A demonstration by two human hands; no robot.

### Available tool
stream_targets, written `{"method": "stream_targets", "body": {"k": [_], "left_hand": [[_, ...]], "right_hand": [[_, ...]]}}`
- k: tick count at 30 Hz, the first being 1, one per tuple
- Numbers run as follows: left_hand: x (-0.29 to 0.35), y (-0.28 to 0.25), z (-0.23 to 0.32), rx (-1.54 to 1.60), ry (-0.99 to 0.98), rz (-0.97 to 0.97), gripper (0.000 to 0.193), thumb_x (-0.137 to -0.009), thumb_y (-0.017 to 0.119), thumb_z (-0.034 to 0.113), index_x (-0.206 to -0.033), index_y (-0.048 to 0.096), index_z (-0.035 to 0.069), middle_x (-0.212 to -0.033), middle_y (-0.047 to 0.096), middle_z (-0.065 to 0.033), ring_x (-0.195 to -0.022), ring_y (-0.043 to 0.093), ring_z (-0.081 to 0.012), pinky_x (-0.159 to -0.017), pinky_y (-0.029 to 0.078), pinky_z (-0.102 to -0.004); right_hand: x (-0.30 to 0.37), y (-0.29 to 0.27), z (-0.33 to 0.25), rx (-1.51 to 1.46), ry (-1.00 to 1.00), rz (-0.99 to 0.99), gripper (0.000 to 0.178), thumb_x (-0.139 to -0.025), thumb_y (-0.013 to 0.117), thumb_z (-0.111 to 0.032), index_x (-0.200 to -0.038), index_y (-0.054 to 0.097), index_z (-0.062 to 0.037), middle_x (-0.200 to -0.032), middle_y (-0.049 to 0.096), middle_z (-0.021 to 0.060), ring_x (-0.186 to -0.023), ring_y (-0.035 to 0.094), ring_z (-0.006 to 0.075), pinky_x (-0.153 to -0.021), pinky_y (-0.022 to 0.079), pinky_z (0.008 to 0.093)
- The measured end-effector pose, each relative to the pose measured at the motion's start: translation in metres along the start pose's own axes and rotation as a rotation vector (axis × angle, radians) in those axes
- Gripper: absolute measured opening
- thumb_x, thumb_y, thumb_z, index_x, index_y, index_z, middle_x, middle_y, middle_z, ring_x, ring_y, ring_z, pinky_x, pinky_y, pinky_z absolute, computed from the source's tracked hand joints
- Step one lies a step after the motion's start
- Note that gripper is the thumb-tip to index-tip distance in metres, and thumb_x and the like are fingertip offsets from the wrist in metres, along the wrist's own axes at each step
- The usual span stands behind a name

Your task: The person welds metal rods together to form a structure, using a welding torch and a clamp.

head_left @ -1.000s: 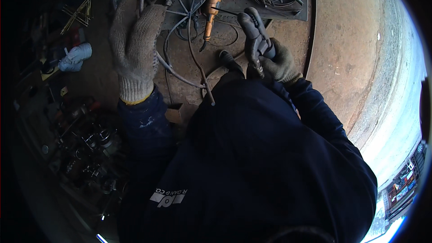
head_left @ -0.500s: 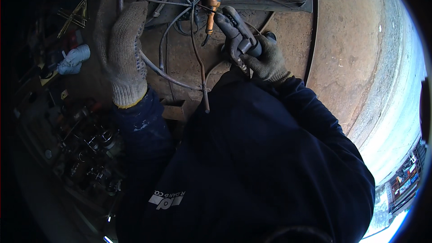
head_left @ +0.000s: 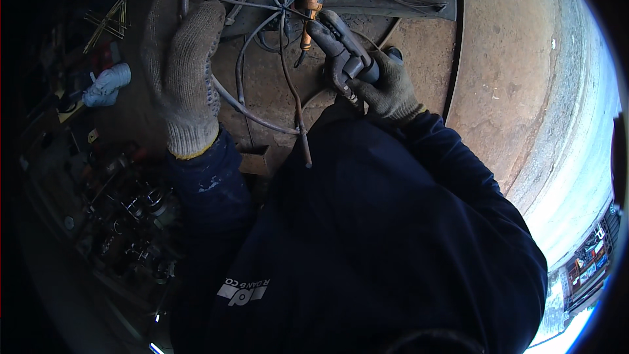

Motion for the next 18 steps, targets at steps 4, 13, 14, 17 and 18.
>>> {"method": "stream_targets", "body": {"k": [4,13,14,17,18], "left_hand": [[-0.0043,0.0108,0.0053,0.082,-0.102,0.046,0.055,-0.092,0.055,0.018,-0.136,0.049,-0.014,-0.125,0.062,-0.0261,-0.121,0.062,-0.0326,-0.106,0.048,-0.0406],[-0.0088,0.0101,0.0052,0.016,-0.123,0.063,0.054,-0.089,0.056,0.015,-0.134,0.051,-0.014,-0.122,0.064,-0.0276,-0.118,0.063,-0.0321,-0.104,0.049,-0.0365],[-0.0086,0.0092,0.0043,-0.015,-0.137,0.068,0.054,-0.089,0.056,0.015,-0.134,0.051,-0.014,-0.122,0.064,-0.0276,-0.118,0.063,-0.0322,-0.104,0.049,-0.0363],[-0.0082,0.0102,0.0036,0.054,-0.137,0.045,0.055,-0.088,0.057,0.017,-0.135,0.051,-0.013,-0.123,0.064,-0.0276,-0.119,0.063,-0.0317,-0.104,0.048,-0.0373],[-0.0076,0.0092,0.0019,0.048,-0.13,0.049,0.055,-0.089,0.057,0.017,-0.135,0.051,-0.013,-0.124,0.064,-0.0273,-0.119,0.063,-0.0314,-0.104,0.048,-0.0374]], "right_hand": [[-0.0004,-0.0019,-0.0024,0.031,0.005,0.007,0.053,-0.08,0.078,-0.035,-0.118,0.063,-0.0012,-0.098,0.071,0.0188,-0.093,0.071,0.032,-0.084,0.055,0.0398],[-0.0009,-0.0009,-0.0047,0.037,-0.004,0.009,0.053,-0.08,0.079,-0.034,-0.118,0.063,-0.0015,-0.098,0.071,0.019,-0.094,0.071,0.032,-0.084,0.055,0.0398],[-0.0009,-0.0011,-0.0057,0.041,0.004,0.01,0.052,-0.08,0.079,-0.034,-0.118,0.063,-0.0017,-0.098,0.071,0.019,-0.093,0.071,0.032,-0.084,0.055,0.0398],[-0.001,-0.0011,-0.0086,0.042,0.009,0.012,0.051,-0.08,0.078,-0.033,-0.118,0.064,-0.0022,-0.098,0.071,0.019,-0.093,0.071,0.0319,-0.084,0.055,0.04],[-0.0009,-0.0008,-0.0068,0.037,-0.002,0.014,0.05,-0.08,0.078,-0.033,-0.118,0.064,-0.0024,-0.098,0.071,0.0189,-0.093,0.071,0.0318,-0.084,0.055,0.04]]}}
Point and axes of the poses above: each hand's wrist, its own x-axis away from the middle knuckle, its own y-axis out of the palm, z = x × y, the point moved 8 cm from there along -x, towards the middle knuckle
